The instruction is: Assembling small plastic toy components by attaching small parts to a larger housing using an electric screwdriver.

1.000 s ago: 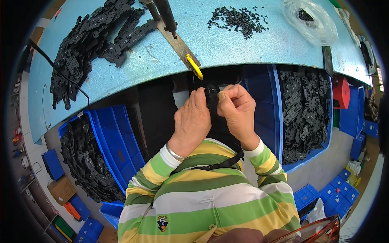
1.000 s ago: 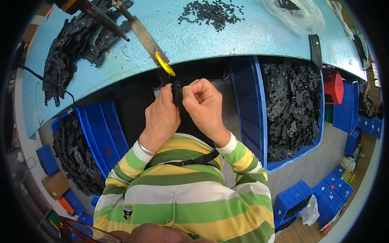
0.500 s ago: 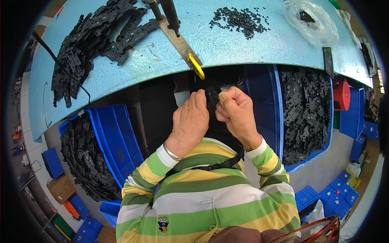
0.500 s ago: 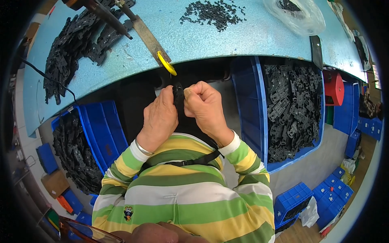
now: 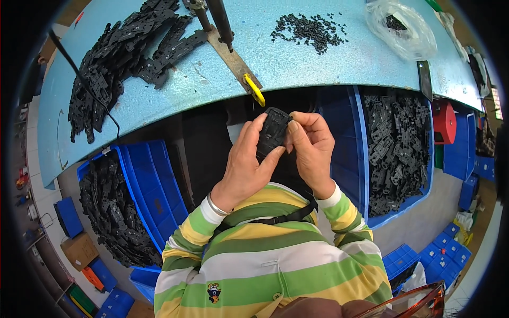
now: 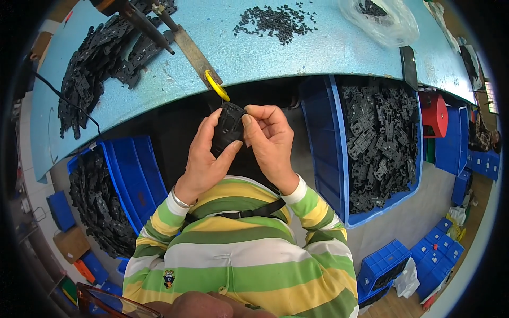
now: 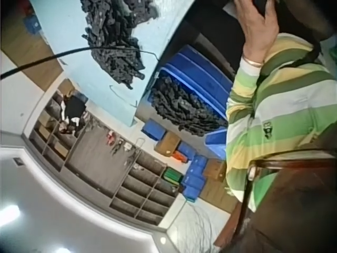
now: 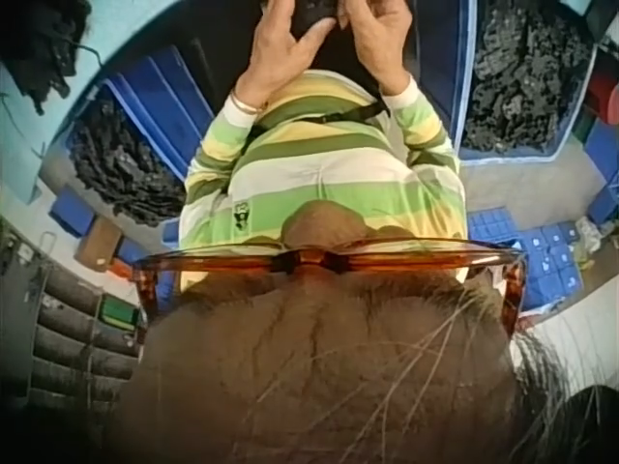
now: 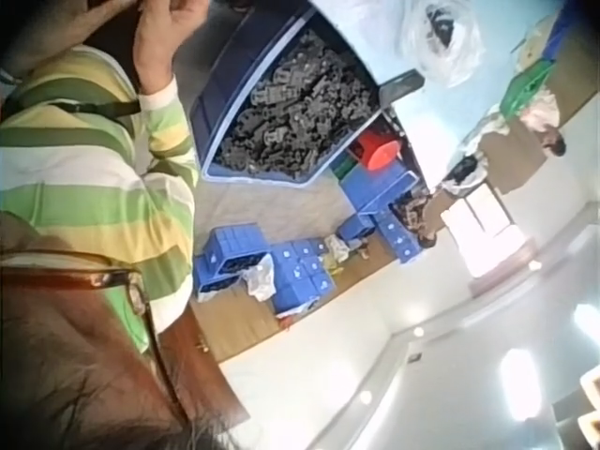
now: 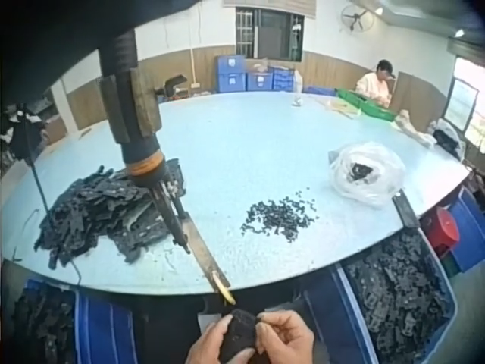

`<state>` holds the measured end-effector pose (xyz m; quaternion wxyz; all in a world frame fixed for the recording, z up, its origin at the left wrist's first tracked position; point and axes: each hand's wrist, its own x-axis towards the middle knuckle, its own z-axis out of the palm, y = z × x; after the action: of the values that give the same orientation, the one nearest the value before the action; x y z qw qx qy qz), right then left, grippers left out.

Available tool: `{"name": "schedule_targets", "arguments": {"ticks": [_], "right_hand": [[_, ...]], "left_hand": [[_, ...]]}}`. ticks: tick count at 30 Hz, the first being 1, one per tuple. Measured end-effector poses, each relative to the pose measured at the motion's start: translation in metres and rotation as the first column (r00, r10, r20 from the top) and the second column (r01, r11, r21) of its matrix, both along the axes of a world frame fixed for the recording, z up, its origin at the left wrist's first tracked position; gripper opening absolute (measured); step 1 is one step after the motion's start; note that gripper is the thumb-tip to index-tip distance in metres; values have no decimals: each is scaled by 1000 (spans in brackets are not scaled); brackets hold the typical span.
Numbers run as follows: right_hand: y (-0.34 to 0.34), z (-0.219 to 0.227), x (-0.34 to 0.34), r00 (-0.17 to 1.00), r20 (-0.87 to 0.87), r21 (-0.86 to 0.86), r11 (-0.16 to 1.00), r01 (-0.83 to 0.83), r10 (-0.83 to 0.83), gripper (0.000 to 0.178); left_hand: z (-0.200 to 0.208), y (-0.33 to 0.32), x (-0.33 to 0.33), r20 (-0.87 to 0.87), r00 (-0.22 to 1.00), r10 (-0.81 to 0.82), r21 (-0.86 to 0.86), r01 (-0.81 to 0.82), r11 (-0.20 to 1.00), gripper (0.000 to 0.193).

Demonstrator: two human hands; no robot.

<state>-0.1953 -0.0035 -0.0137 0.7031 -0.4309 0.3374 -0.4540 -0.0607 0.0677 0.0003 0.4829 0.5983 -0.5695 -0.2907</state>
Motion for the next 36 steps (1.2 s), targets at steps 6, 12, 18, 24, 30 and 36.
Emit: {"name": "schedule_targets", "arguments": {"ticks": [6, 12, 18, 24, 30, 36], "right_hand": [[0, -1, 3, 1000, 1, -173, 985, 18, -18, 11], [-2, 2, 13, 1000, -4, -284, 958, 27, -30, 11], [-3, 8, 24, 999, 36, -280, 960, 26, -16, 14], [-22, 31, 48, 995, 99, -335, 942, 25, 9, 14], [-42, 38, 71, 995, 95, -449, 893, 11, 36, 15], [-52, 44, 85, 997, 69, -500, 866, 7, 31, 15]], "left_hand": [[2, -1, 3, -50, 999, -18, -2, 18, 1000, 62], [3, -6, 15, -54, 996, -71, -21, 70, 997, 62], [7, -9, 16, -53, 998, -41, -94, 36, 995, 63], [3, -25, 25, -144, 990, 1, -136, -21, 990, 63], [4, -42, 40, -228, 973, -21, -158, -15, 987, 61], [8, -53, 48, -334, 940, -68, -232, -12, 973, 60]]}}
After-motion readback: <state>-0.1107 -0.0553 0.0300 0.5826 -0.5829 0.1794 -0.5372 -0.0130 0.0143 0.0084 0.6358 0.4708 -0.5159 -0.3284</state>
